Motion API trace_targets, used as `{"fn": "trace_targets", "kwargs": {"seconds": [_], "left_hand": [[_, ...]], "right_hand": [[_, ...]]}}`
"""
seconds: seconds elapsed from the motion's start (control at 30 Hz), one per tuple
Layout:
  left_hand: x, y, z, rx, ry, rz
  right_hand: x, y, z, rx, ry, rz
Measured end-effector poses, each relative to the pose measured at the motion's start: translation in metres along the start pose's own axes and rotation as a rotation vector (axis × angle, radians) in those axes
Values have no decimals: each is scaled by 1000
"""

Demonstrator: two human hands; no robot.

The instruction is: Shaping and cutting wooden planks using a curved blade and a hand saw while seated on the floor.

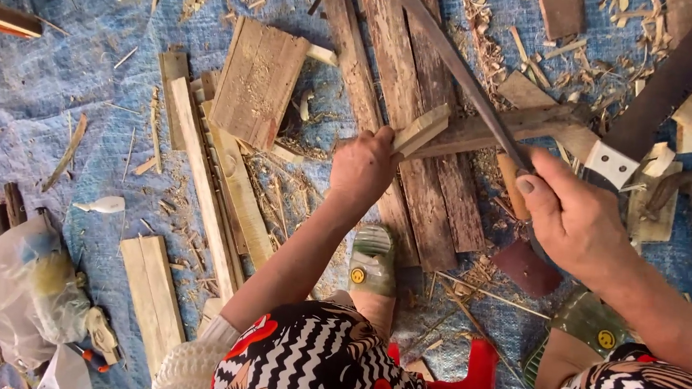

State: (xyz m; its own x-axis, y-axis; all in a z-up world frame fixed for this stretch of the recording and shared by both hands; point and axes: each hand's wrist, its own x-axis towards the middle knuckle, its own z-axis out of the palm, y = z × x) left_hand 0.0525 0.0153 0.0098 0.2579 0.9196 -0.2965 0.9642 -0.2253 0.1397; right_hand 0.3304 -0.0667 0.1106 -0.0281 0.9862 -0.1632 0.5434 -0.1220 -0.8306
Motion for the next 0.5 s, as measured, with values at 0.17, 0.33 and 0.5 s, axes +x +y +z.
{"fn": "trace_targets", "kwargs": {"seconds": [0.17,0.33,0.5], "left_hand": [[6,-5,10,114,1,13],[1,-5,5,61,-27,-41],[2,-9,15,56,0,-23]], "right_hand": [[14,36,22,-131,-301,338],[14,76,42,232,-191,500],[6,31,21,53,-105,251]]}}
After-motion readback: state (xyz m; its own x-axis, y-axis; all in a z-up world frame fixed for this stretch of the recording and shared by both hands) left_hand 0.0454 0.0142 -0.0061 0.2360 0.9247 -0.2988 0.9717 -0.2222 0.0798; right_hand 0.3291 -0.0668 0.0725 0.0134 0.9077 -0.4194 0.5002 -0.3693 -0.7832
